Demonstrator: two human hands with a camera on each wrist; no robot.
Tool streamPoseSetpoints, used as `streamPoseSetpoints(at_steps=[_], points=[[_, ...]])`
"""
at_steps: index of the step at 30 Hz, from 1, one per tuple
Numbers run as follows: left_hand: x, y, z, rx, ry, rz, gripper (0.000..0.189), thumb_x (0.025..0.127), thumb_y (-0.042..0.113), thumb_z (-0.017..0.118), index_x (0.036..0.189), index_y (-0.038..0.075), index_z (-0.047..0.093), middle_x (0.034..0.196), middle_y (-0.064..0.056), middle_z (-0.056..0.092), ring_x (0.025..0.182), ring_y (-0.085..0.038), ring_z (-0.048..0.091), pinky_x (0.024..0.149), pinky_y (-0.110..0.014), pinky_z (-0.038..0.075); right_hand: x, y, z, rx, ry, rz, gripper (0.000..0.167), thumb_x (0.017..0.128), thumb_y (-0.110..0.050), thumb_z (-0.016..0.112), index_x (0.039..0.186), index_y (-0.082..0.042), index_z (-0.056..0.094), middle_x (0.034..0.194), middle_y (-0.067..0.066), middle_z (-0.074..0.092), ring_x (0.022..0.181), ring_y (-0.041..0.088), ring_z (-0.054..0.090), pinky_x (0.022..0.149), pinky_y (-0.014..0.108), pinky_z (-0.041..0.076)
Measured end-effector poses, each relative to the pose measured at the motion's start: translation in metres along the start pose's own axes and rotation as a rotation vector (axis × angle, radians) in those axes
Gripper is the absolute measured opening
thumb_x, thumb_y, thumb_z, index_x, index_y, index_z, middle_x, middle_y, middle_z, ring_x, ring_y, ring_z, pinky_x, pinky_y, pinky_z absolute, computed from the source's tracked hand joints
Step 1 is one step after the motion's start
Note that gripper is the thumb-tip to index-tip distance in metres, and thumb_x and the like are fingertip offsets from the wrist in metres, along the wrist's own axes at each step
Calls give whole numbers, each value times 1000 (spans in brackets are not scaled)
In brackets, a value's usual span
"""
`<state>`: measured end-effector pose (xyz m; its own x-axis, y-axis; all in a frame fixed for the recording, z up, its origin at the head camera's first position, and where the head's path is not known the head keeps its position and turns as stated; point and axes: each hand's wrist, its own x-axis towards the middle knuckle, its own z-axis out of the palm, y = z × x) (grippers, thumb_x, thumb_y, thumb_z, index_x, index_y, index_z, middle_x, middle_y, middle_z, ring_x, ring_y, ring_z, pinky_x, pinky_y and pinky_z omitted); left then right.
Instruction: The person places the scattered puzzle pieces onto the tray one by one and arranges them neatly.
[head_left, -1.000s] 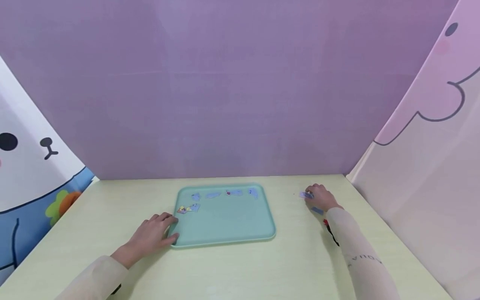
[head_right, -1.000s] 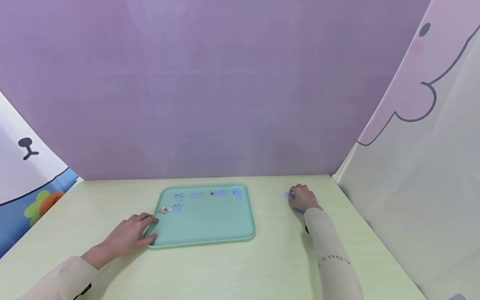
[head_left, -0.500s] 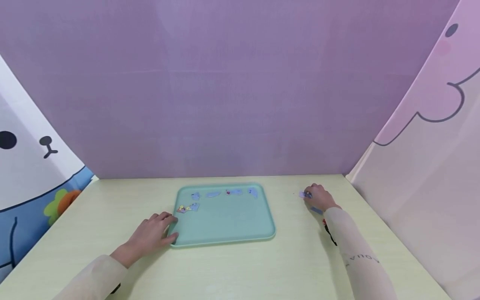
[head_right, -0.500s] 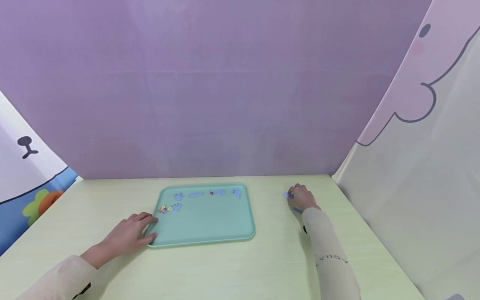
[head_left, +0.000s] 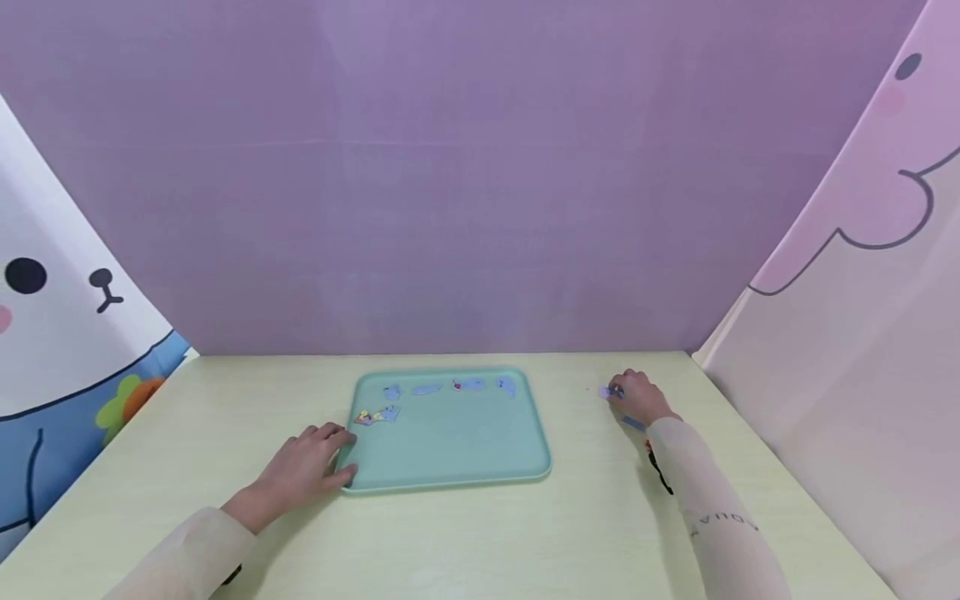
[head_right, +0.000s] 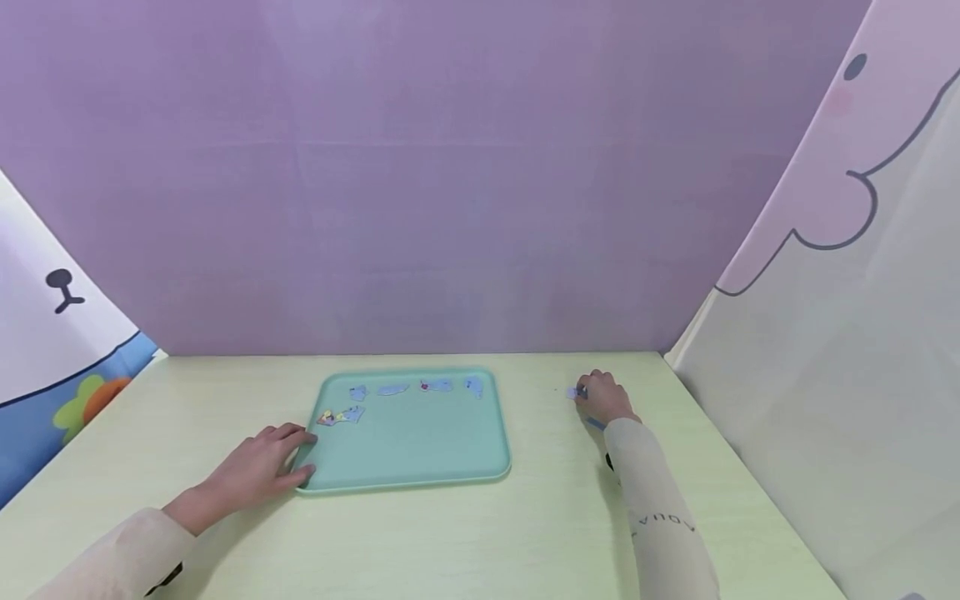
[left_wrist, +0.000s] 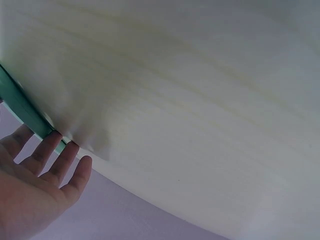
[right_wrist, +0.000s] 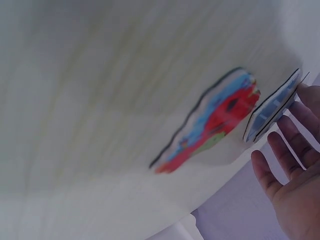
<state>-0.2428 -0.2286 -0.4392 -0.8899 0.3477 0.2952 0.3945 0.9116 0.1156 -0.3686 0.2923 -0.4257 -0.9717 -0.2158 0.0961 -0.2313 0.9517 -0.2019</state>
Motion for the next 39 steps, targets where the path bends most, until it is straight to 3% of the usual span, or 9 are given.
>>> streamPoseSetpoints(at_steps=[15,21,39], points=[[2,2,-2,-5,-3,14,41,76,34,69,106,7,64,108,-11,61,91,-30,58,64,-45,49,0,8,-3,17,11,-33,27,84,-26,64,96,-1,63,92,13,59,87,33,54,69,50,48],[2,0,2,2,3,10,43,76,37,69,106,7,64,108,-11,61,92,-30,58,66,-45,49,1,4,-1,-13,11,-10,24,83,-18,64,98,-1,63,93,12,61,88,31,56,72,50,48],[2,0,3,-5,0,-3,43,76,36,70,106,6,64,108,-11,61,92,-30,58,67,-45,49,0,-13,-9,-27,45,-88,24,80,-18,65,99,-3,63,93,8,63,88,28,54,75,49,46]])
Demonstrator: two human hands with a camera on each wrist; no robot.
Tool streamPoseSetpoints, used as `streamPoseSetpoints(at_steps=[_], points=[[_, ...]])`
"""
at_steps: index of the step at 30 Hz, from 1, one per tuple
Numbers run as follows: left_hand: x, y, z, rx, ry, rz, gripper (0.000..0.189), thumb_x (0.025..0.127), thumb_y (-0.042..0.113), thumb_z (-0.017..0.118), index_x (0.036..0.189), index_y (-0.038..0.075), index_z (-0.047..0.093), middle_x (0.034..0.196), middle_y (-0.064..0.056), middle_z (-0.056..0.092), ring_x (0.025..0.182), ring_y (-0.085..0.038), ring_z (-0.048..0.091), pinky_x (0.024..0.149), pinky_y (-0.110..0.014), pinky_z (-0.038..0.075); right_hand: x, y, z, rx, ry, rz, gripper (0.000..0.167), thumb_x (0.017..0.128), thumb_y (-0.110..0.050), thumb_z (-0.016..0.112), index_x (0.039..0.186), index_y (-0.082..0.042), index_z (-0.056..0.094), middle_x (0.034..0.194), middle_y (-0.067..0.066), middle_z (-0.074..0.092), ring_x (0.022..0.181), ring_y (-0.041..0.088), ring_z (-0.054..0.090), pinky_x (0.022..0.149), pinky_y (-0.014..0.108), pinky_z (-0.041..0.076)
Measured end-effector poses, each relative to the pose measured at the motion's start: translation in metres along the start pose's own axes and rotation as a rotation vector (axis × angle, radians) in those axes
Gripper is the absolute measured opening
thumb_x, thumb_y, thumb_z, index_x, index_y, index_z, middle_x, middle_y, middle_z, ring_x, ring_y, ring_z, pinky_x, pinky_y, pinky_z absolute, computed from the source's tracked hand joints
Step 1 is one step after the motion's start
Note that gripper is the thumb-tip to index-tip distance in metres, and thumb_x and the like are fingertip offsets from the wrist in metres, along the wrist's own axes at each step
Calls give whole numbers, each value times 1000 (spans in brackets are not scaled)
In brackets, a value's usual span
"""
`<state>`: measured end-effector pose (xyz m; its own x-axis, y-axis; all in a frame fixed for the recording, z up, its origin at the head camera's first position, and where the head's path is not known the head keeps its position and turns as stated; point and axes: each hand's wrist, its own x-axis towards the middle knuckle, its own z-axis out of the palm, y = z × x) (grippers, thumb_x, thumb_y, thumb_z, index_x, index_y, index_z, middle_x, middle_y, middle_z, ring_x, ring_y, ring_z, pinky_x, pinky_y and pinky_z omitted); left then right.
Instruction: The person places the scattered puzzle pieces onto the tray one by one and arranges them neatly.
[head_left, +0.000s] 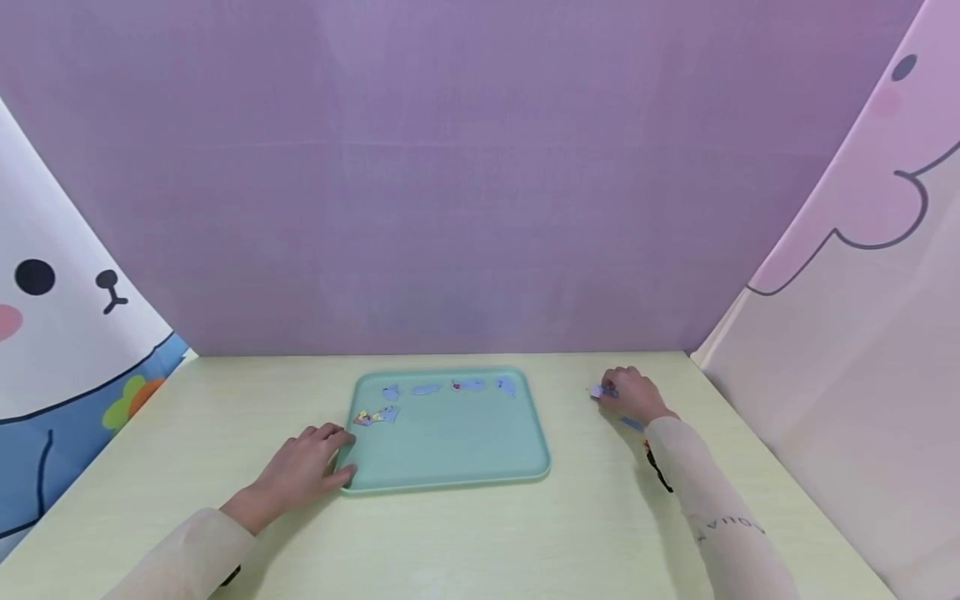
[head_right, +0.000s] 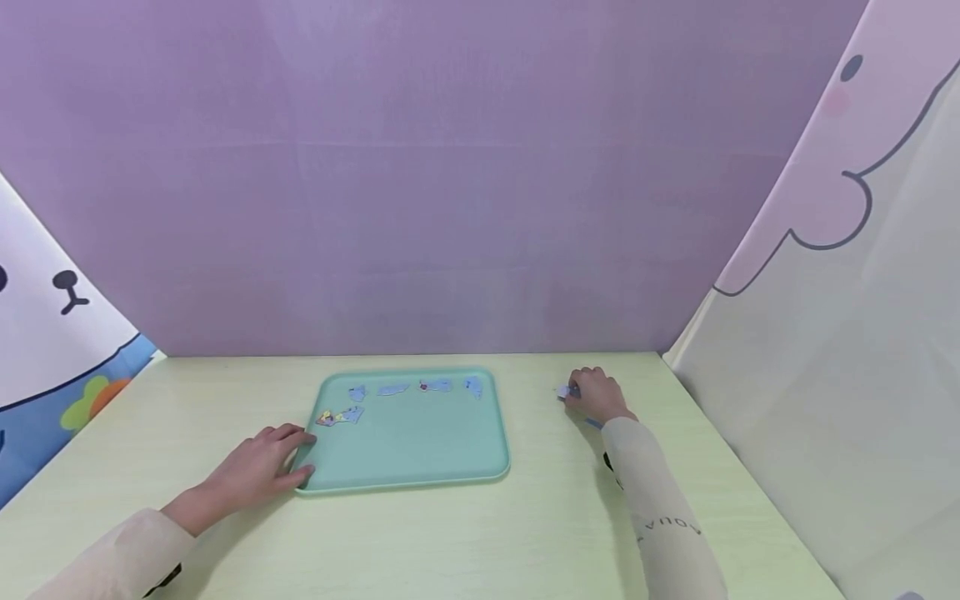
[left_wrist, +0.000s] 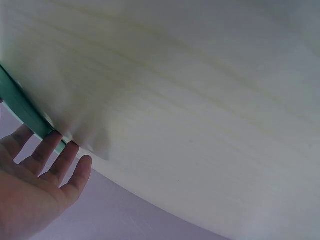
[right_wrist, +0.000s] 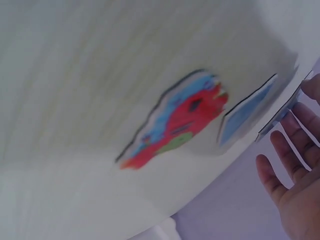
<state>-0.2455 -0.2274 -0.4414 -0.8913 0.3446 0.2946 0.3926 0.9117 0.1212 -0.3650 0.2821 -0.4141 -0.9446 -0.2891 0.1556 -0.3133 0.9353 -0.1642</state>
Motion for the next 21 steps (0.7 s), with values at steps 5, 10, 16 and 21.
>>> streamPoseSetpoints(at_steps=[5,10,16,21], points=[[1,-2,2,-7,9,10,43,75,36,70,106,6,64,108,-11,61,92,-30,58,66,-45,49,3,-12,0,-21,16,-39,24,79,-20,67,97,-5,64,91,6,63,86,25,53,74,46,45],[1,-2,1,-10,13,14,43,76,36,70,106,6,64,108,-11,61,92,-29,58,66,-45,49,6,-29,-2,-25,46,-87,22,79,-22,68,94,-6,64,90,6,63,84,25,53,73,45,45],[1,-1,-1,-14,12,25,41,77,34,70,107,7,63,108,-11,61,92,-30,58,65,-45,49,10,-47,0,-24,60,-143,20,78,-21,69,92,-7,64,88,5,62,84,23,52,71,43,46],[1,-1,-1,-17,7,21,41,77,34,69,107,7,63,109,-11,61,92,-30,58,66,-45,49,10,-61,0,2,114,-243,16,77,-20,66,87,-8,63,82,2,60,79,21,51,64,37,45]])
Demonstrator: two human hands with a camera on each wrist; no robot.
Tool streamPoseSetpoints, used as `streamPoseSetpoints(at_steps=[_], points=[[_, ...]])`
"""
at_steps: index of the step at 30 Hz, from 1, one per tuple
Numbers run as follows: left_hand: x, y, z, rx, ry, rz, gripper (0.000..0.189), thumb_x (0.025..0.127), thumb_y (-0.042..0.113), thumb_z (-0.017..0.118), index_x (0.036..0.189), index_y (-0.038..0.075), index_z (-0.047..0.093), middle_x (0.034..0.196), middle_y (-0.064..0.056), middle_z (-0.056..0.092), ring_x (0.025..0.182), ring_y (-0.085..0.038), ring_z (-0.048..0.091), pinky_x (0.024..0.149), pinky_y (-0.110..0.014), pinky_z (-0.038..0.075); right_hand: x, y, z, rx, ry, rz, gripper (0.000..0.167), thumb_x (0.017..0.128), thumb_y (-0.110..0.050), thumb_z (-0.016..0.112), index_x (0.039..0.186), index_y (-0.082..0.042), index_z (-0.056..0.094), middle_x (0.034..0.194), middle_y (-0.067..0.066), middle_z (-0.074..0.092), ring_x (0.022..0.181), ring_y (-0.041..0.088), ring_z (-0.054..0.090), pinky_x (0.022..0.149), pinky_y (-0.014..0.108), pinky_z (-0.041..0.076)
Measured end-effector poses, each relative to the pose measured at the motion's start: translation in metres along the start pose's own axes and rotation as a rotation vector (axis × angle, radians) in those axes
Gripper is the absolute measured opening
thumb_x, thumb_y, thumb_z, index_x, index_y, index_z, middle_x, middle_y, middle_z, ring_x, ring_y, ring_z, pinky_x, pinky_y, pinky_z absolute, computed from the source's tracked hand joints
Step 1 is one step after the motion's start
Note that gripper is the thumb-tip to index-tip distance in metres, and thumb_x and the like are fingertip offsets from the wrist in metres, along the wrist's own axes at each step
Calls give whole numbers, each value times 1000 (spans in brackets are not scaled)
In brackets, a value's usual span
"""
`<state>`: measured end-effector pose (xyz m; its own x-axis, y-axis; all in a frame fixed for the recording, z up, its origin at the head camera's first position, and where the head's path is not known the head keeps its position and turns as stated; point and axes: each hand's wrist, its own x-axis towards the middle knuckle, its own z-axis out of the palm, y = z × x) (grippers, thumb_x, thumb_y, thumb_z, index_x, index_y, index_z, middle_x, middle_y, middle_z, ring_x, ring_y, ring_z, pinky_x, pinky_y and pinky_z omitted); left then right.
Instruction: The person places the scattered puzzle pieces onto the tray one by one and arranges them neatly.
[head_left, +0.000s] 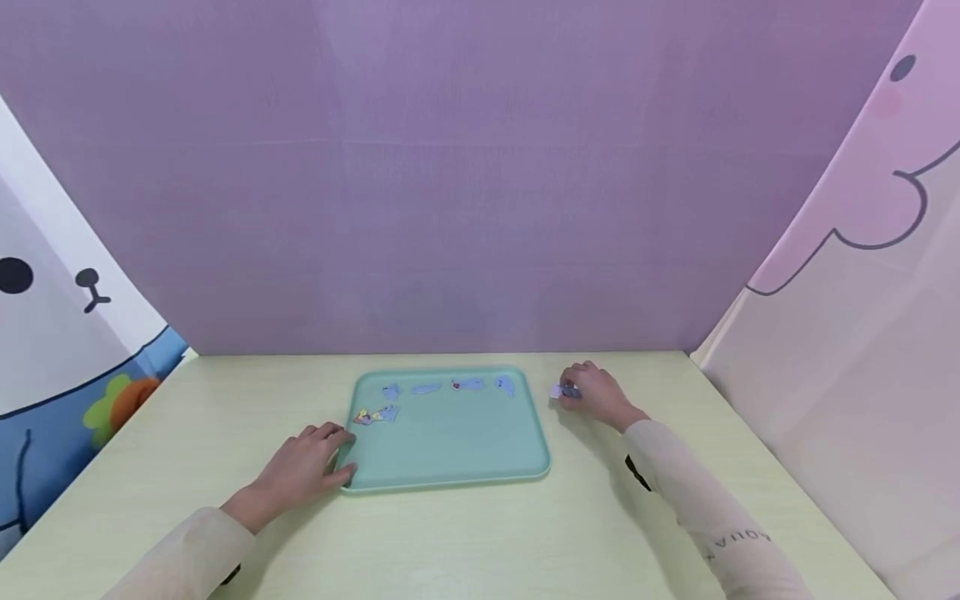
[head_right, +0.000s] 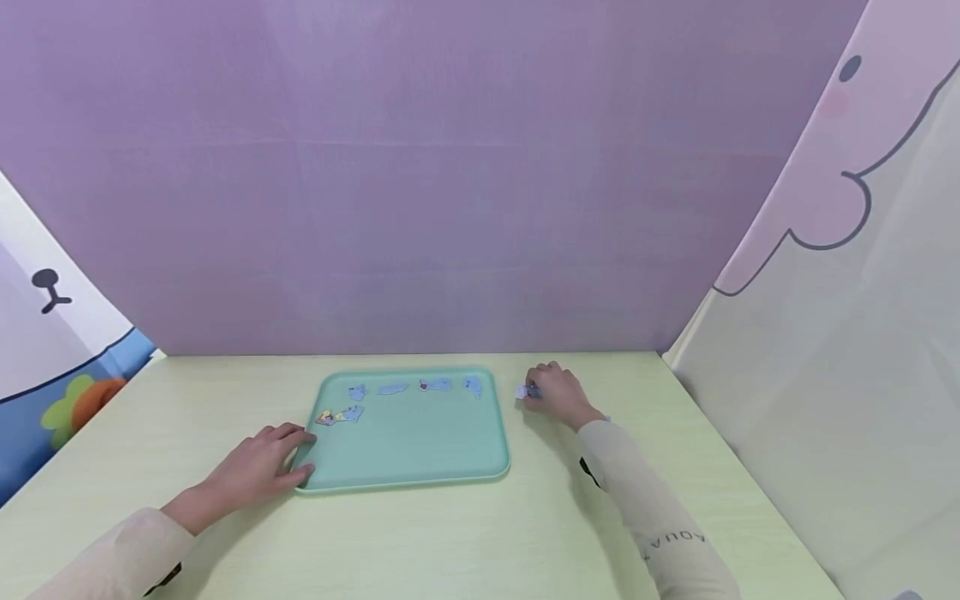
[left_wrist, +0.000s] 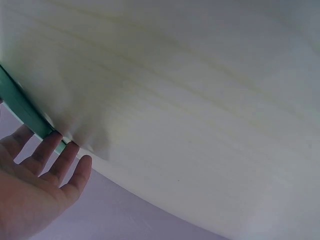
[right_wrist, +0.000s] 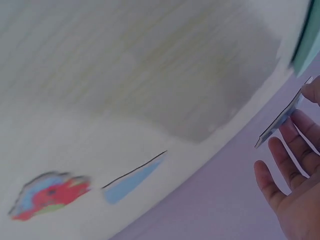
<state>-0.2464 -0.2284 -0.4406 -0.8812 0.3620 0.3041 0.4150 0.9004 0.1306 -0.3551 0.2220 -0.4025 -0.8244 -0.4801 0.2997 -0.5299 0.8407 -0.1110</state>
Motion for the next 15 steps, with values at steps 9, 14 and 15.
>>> streamPoseSetpoints(at_steps=[9,14,15], points=[[0,-1,0,-2,-8,-4,42,77,34,69,108,7,63,109,-11,61,92,-30,58,66,-45,49,13,-31,4,-24,-15,-59,16,75,-20,69,87,-10,64,83,1,61,79,18,50,63,34,46],[1,-2,1,-5,-13,-12,43,77,35,69,108,6,63,110,-11,61,93,-30,58,67,-45,49,21,-50,6,-65,-62,-78,16,78,-22,69,90,-12,65,87,-1,62,81,16,50,67,32,46],[1,-1,1,-5,-13,-14,43,77,35,69,109,6,63,110,-11,61,93,-30,58,67,-45,49,22,-53,7,-70,-62,-91,16,78,-22,69,90,-12,65,87,-1,62,81,15,50,66,32,45]])
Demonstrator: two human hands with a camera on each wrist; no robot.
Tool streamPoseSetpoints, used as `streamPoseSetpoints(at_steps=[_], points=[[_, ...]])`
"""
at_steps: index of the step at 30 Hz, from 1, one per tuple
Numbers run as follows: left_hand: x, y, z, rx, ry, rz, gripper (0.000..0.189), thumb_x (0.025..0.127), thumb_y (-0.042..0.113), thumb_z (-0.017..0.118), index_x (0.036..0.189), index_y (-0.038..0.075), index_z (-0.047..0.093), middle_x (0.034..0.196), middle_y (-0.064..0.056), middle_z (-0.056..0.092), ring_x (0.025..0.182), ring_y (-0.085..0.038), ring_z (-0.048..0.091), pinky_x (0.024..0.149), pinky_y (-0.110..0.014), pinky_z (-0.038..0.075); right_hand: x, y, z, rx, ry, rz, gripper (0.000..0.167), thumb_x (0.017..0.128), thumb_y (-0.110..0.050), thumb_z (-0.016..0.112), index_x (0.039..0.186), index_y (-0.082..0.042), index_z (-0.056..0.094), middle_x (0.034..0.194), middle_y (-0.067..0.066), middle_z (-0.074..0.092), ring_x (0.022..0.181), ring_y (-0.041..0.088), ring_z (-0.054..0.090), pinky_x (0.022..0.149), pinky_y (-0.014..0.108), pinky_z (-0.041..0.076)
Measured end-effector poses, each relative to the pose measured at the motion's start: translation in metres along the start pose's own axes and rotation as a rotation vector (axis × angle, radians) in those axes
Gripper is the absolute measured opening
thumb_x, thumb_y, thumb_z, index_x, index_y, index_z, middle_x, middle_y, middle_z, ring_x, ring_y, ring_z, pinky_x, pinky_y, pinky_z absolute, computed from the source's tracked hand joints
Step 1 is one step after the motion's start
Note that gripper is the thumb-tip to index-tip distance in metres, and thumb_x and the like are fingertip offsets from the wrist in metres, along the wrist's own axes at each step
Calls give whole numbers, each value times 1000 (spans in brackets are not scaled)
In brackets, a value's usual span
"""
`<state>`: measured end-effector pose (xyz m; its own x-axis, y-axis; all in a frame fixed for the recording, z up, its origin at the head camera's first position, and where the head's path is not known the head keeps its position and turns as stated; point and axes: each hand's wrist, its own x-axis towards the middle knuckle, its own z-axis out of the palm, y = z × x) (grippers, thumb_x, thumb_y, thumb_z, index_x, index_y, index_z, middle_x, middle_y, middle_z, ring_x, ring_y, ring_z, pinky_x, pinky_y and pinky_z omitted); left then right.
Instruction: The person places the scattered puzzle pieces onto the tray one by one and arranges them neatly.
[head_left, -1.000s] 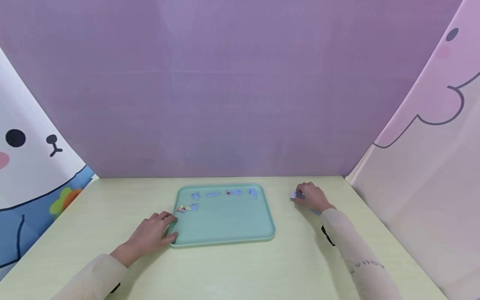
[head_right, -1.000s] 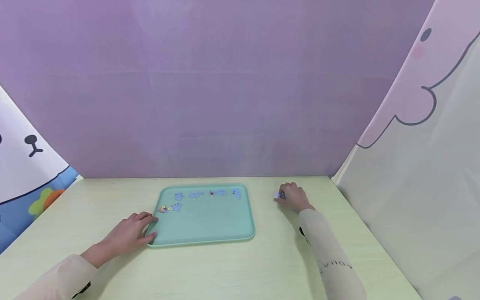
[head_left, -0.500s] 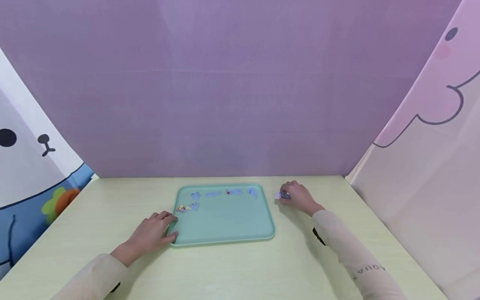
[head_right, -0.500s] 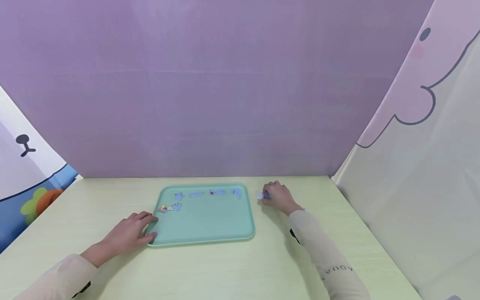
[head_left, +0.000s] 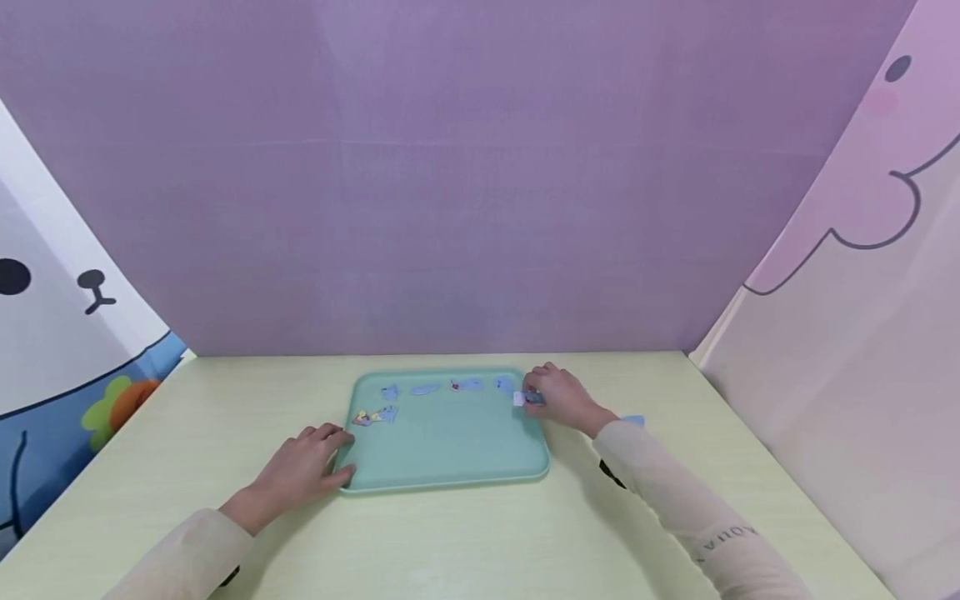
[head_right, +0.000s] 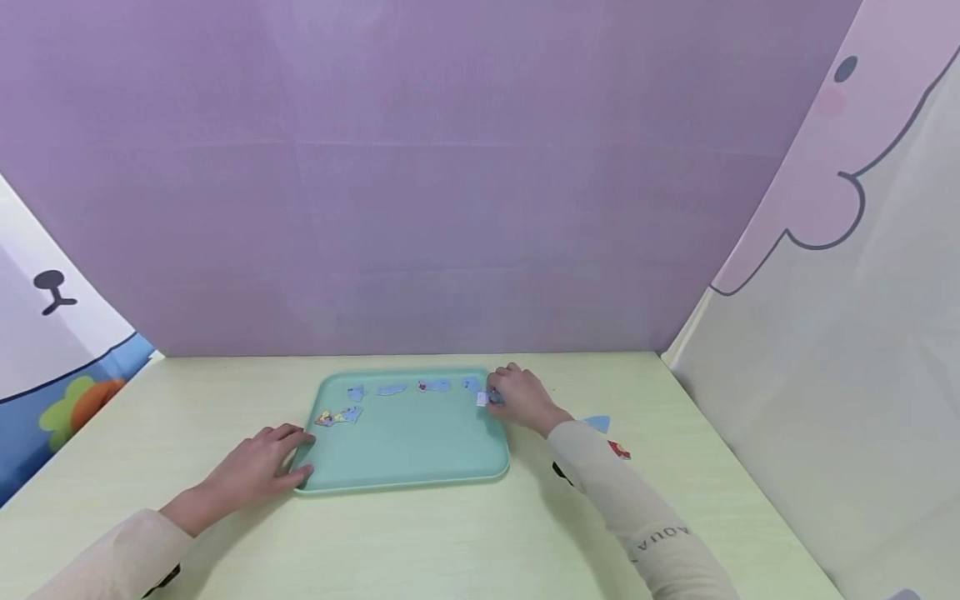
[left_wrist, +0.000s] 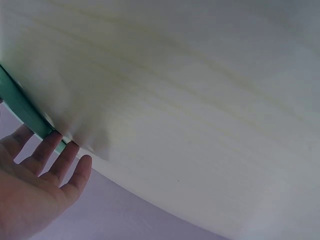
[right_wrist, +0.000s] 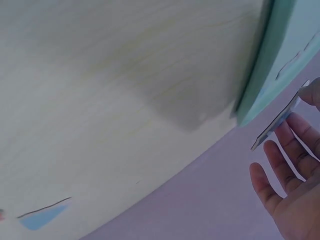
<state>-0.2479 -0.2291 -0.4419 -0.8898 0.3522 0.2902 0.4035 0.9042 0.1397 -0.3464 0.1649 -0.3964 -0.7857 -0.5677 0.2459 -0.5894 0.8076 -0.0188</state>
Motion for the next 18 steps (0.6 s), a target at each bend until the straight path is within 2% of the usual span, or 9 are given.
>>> streamPoseSetpoints(at_steps=[9,18], points=[[-1,0,-1,-1,10,6,42,77,34,69,108,6,63,109,-12,61,93,-31,58,67,-45,49,18,-31,6,-3,-25,-90,16,78,-24,68,90,-13,65,89,-2,63,80,13,49,64,29,42],[-2,1,-3,-4,14,9,42,76,34,69,107,5,63,109,-13,61,92,-31,58,65,-45,49,40,-59,14,-49,-76,-161,17,80,-28,65,91,-16,64,91,-5,63,82,11,48,71,28,44]])
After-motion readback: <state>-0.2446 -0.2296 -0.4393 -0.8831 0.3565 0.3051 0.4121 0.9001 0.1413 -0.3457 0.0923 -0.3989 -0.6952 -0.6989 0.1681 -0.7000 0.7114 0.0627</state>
